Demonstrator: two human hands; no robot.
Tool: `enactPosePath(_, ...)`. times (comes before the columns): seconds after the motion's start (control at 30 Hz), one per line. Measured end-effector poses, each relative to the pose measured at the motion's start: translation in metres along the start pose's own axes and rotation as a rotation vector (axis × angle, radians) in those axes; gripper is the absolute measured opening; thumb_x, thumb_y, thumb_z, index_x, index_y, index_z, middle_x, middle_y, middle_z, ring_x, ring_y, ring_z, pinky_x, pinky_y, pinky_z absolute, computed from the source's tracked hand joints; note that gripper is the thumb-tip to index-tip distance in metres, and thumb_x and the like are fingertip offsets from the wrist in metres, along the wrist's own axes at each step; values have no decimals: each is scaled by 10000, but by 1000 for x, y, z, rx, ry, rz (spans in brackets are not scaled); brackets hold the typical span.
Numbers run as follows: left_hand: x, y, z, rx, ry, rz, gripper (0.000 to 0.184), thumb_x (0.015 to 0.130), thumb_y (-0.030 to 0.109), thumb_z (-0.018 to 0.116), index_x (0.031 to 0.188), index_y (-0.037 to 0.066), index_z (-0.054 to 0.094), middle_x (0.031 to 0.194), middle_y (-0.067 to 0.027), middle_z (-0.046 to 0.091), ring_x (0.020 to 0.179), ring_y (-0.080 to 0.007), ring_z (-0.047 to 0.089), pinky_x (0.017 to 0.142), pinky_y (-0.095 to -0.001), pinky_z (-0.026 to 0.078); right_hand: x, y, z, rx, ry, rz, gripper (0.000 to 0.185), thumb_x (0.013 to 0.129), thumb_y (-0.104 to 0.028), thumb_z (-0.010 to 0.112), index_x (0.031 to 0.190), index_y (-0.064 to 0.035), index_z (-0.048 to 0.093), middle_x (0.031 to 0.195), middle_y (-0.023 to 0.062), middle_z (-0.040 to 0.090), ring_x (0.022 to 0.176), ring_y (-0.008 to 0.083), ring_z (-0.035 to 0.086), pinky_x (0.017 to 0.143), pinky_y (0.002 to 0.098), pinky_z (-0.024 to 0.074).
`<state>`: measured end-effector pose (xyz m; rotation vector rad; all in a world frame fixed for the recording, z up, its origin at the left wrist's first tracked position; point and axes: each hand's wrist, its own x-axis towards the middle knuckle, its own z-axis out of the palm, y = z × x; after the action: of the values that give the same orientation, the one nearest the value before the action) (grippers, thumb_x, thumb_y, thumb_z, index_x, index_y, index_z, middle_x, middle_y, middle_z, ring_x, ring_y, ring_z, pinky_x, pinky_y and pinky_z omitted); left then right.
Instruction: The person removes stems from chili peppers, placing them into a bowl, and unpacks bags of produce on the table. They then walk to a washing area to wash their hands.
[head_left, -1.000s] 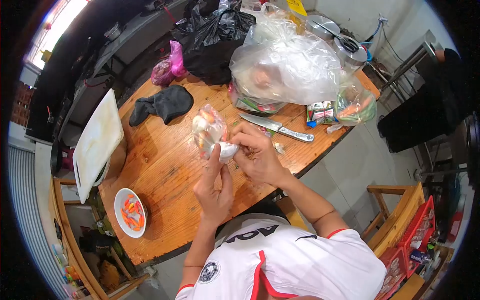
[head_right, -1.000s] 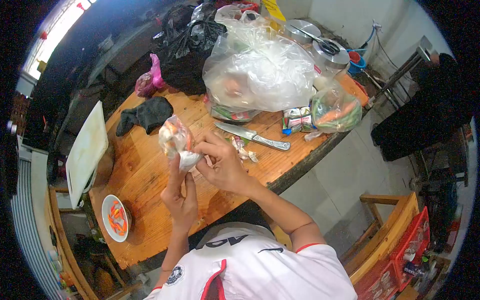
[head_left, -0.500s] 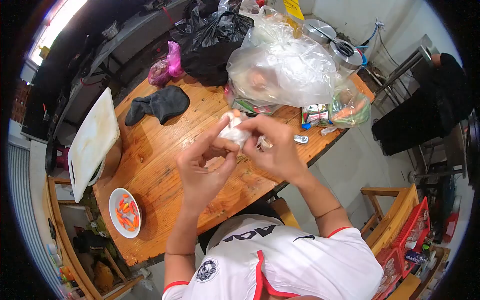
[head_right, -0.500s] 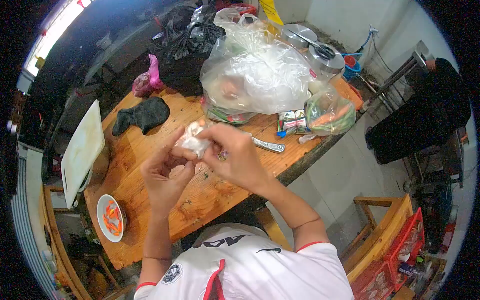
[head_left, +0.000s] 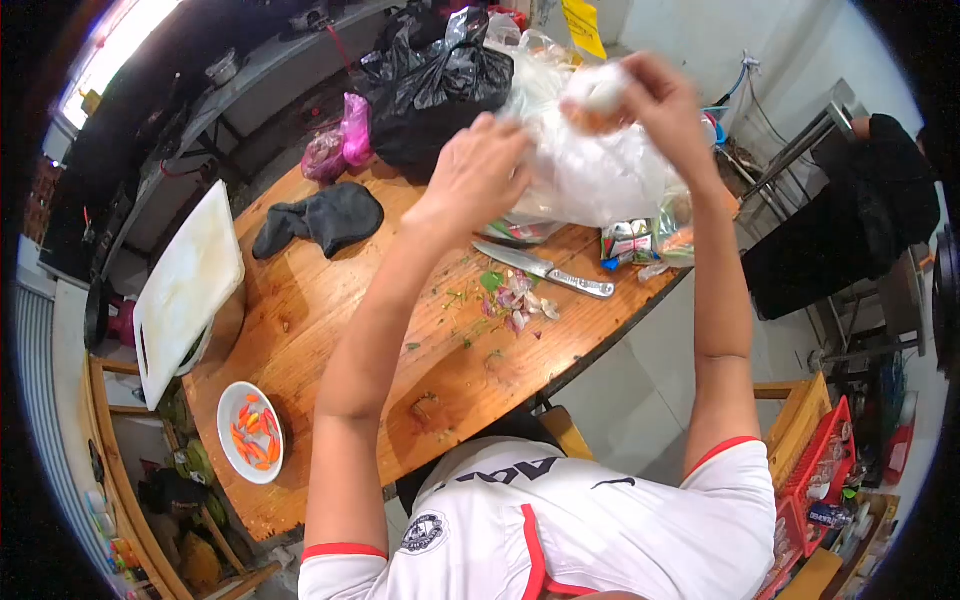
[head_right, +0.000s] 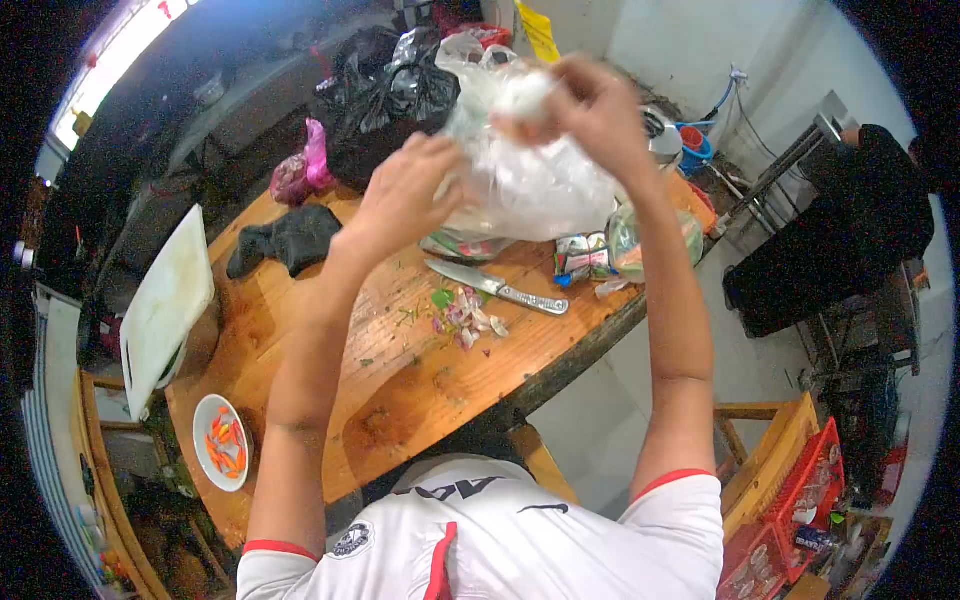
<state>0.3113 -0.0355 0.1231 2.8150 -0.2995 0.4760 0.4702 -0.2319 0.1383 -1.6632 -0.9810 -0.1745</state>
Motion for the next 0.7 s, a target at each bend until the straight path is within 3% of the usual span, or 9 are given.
enactPosePath(0.03,-4,0,0,63,-188,-66,237,824,116,595,1037,13,614,1175,-176,580,1118,-330,529,939,-411,459,-6,1,9,-326,-99,-188,160,832,-62,600,975,8,613,841,33,650,742,92,603,678,266,500)
enactPosePath(0.13,-33,-12,10,-49,-141,-37,161,814,125,606,919,9,571,1166,-178,597,1118,-359,517,920,-430,459,-17,-16,19,-341,-568,25,157,808,-60,606,945,15,602,757,78,618,702,144,593,688,294,498)
enactPosePath(0.23,-53,-26,19,-13,80,-8,152,807,117,606,887,0,551,1264,-176,561,1123,-361,516,909,-428,461,-16,-35,15,-521,-768,119,170,811,-75,606,949,22,591,767,110,630,715,170,613,697,295,502)
enactPosePath(0.37,-60,-26,8,11,189,25,135,781,85,599,847,3,514,1372,-169,490,1118,-362,518,886,-424,471,-9,-12,7,-512,-347,18,199,866,-105,578,1013,30,568,848,150,654,785,190,647,700,319,516)
enactPosePath(0.4,-61,-23,3,2,203,60,141,772,73,596,854,4,505,1398,-164,469,1108,-357,524,878,-422,475,-2,-6,1,-593,-251,-26,205,900,-116,555,1050,23,565,891,110,662,800,161,643,697,303,521)
enactPosePath(0.47,-61,-20,-1,-43,181,93,158,754,51,592,871,7,495,1401,-155,467,1078,-349,538,859,-421,481,0,-3,-5,-163,-49,244,192,873,-100,559,1016,26,580,879,79,669,761,190,644,679,352,508)
enactPosePath(0.57,-63,-19,1,-149,91,61,179,732,22,586,885,9,494,1312,-141,524,1017,-341,554,821,-423,485,-1,-12,-8,-97,-36,181,173,892,-82,532,1024,23,569,875,35,631,778,121,595,673,302,499)
enactPosePath(0.7,-61,-20,7,-226,14,8,182,715,-13,579,877,9,500,1162,-131,567,974,-347,557,783,-429,485,-4,-27,-5,-300,-320,28,144,918,-66,471,1019,14,534,862,34,580,802,75,537,690,232,468)
